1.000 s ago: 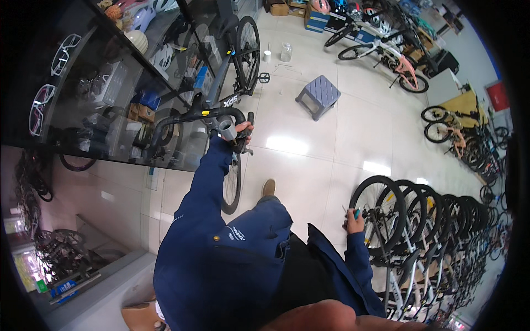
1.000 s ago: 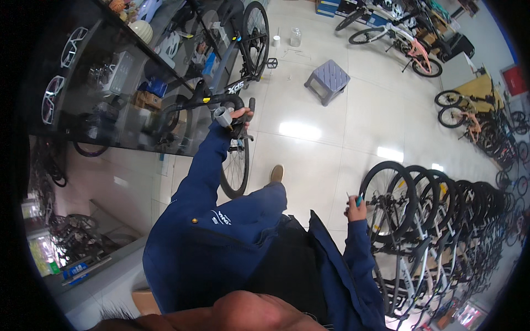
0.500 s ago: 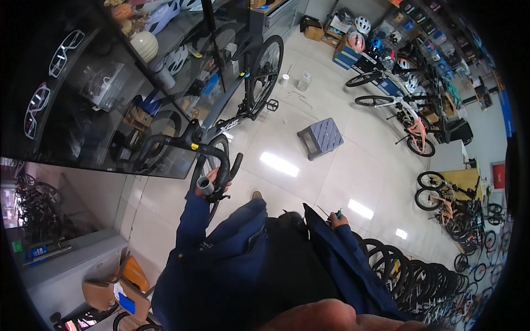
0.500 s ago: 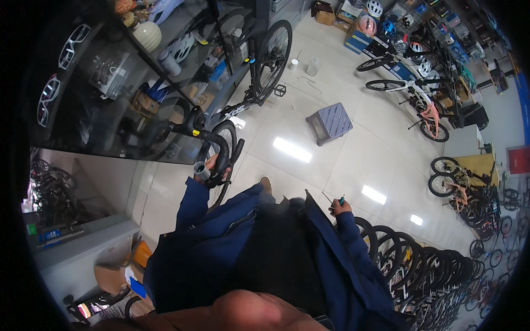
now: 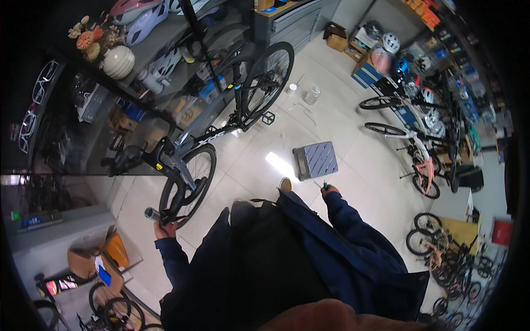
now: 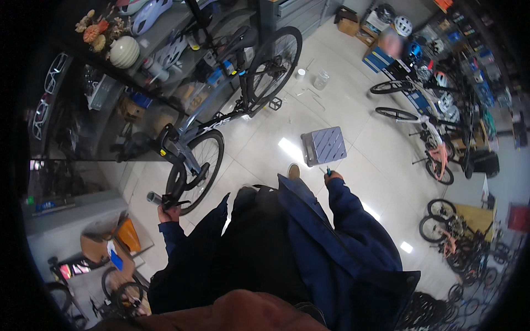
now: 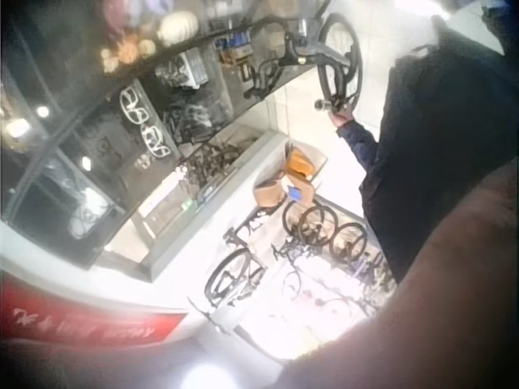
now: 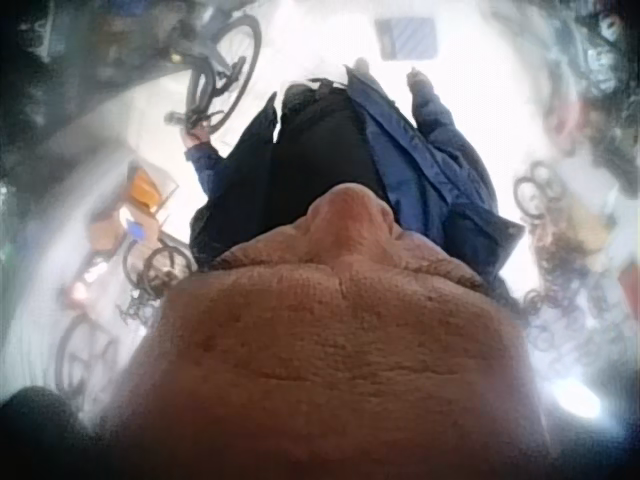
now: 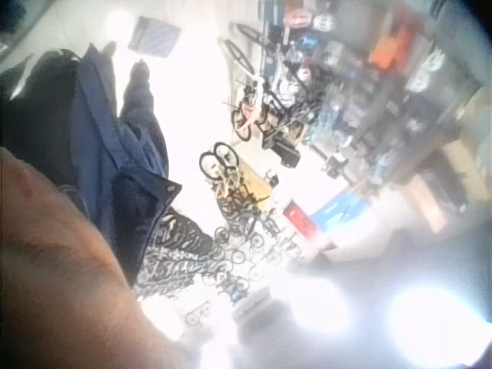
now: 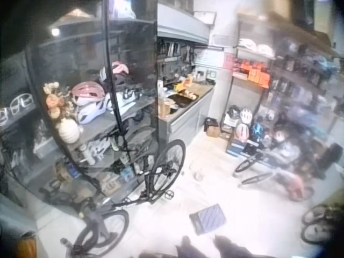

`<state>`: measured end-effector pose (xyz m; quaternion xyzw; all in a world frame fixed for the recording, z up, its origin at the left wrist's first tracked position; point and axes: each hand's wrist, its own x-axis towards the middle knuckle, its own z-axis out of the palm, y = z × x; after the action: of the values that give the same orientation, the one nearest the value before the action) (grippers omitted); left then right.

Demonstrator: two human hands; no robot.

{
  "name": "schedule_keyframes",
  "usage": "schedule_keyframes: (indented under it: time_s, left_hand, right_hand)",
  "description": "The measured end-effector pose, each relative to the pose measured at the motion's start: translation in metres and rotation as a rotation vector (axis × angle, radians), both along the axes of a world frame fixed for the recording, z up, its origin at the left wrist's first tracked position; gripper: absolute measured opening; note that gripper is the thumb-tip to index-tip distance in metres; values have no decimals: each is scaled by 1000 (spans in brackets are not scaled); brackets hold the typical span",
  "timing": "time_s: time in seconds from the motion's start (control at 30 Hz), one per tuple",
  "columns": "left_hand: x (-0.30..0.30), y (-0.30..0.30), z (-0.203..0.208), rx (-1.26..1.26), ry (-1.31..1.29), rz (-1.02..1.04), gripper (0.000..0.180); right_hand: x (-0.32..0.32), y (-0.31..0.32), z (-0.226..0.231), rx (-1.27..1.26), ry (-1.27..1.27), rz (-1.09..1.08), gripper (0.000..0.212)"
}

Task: The person walks through a bicycle shop, picks up a screwdriver, and adjusts the handlebar of a bicycle. They use the screwdriver to tighten or loosen components on the handlebar and then test the handlebar by holding and turning it.

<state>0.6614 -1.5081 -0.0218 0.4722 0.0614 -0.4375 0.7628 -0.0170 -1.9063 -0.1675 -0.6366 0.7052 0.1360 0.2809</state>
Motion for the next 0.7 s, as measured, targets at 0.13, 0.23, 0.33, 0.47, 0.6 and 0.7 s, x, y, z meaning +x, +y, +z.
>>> schedule_keyframes:
  time_s: [0.13, 0.23, 0.33, 0.47, 0.6, 0.7]
  left_hand:
    - [-67, 27, -5, 381, -46, 406, 36]
    - [-126, 20, 4, 496, 7, 514, 40]
    - [-165, -11, 18, 501, 20, 501, 39]
    - [-190, -54, 34, 502, -33, 515, 39]
    - [-193, -82, 33, 490, -103, 570, 41]
    - [-195, -93, 24, 406, -64, 676, 35]
  right_hand:
    - [-20, -125, 4, -190, 67, 191, 40]
    - [-35, -216, 15, -199, 155, 214, 37]
    - [-50, -272, 26, -330, 177, 258, 42]
    - [-35, -311, 16, -349, 95, 290, 39]
    - [23, -323, -33, -57, 147, 463, 44]
    - [80, -306, -65, -38, 112, 880, 37]
